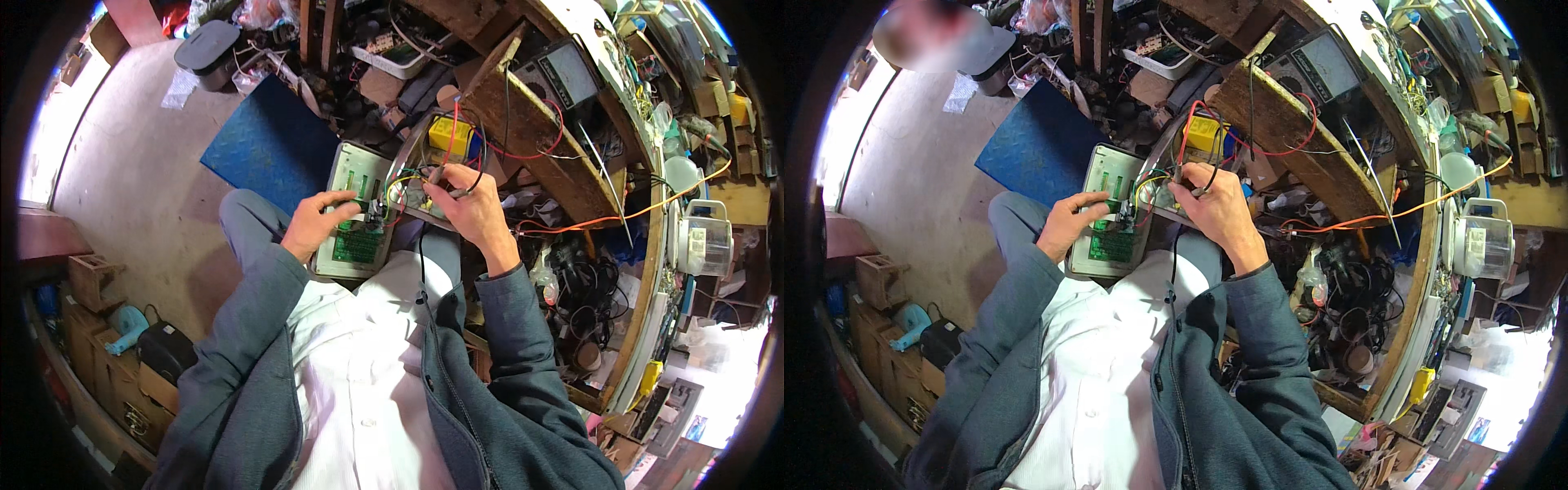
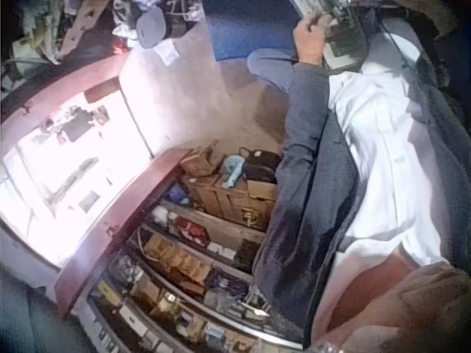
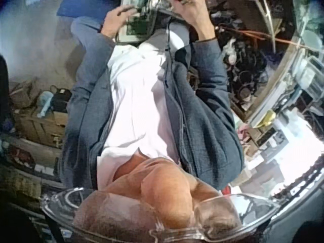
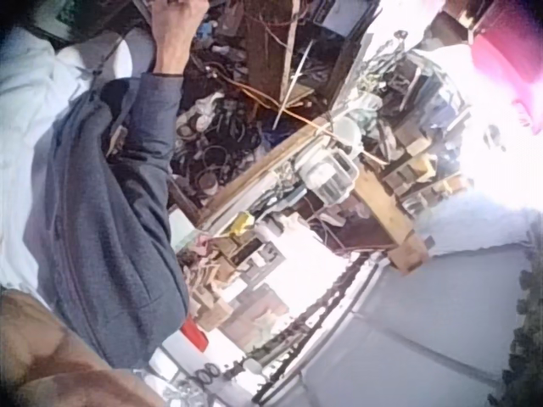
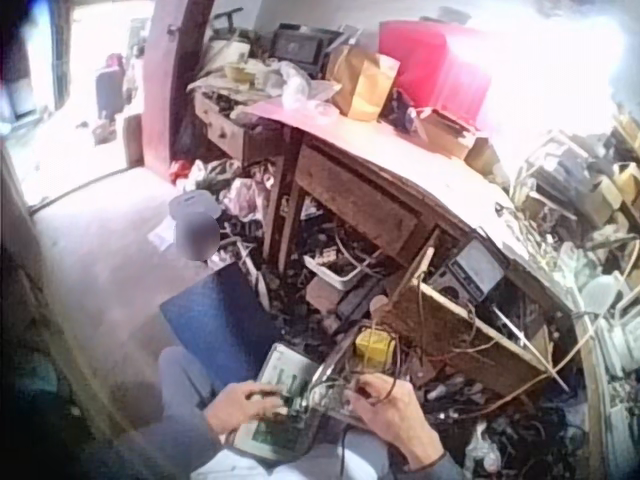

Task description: The person sits on the floor and uses a multimeter to test connections on a small electronic device. They repeatedly touch the probes to various points on the circuit board and wires, adjusting the device's position as needed.

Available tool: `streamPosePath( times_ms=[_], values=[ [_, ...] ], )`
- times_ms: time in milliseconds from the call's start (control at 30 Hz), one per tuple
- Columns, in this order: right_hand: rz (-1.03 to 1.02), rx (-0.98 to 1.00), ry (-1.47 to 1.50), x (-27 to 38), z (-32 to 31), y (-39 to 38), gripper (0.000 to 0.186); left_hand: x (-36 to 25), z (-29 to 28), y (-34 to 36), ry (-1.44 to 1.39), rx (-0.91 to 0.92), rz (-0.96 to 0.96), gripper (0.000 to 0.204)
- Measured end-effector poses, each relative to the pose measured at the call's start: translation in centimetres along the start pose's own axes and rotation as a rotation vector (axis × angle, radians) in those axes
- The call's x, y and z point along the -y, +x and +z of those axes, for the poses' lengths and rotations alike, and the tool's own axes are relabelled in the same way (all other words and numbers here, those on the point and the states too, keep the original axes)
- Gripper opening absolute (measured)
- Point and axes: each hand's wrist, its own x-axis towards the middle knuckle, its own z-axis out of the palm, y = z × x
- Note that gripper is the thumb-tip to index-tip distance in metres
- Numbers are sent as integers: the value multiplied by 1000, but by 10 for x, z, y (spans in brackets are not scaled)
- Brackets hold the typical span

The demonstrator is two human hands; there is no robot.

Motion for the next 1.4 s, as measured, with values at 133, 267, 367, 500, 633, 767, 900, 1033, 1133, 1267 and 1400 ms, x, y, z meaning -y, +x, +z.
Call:
streamPosePath(
  times_ms=[133, 267, 367, 500, 633, 767, 900, 1033, 1133, 1267, 1400],
  values=[
    [22, -5, 29, -8, 5, -2, 14, 27, -9, 12, -163, -14, -65, 37],
    [53, 24, 36, -4, 4, -3, 12, 32, -14, 19, -156, -78, -140, 44],
    [91, 24, 74, -3, 4, -3, 12, 45, -18, 27, -166, -98, -167, 47],
    [69, -9, 97, -9, 5, -6, 13, 40, -10, 30, -68, -121, -128, 54],
    [-2, 7, 94, -7, 6, 0, 17, 69, -17, 34, 20, -139, -110, 61],
    [-73, -32, 24, -2, 2, 2, 17, 88, -18, 47, 120, -96, -76, 58],
    [-76, -33, -1, -4, 0, 2, 16, 84, -21, 45, 252, -50, -108, 55],
    [-98, -45, 8, -5, 4, 3, 17, 84, -33, 50, 359, 56, -117, 48],
    [-108, -42, -15, 0, 4, 3, 19, 85, -50, 56, 365, 187, -189, 37],
    [-73, -37, 59, -5, 5, 3, 19, 78, -55, 64, 522, 233, -111, 29],
    [26, -28, 55, 1, 4, 0, 20, 78, -56, 67, 501, 206, -177, 35]
  ],
)
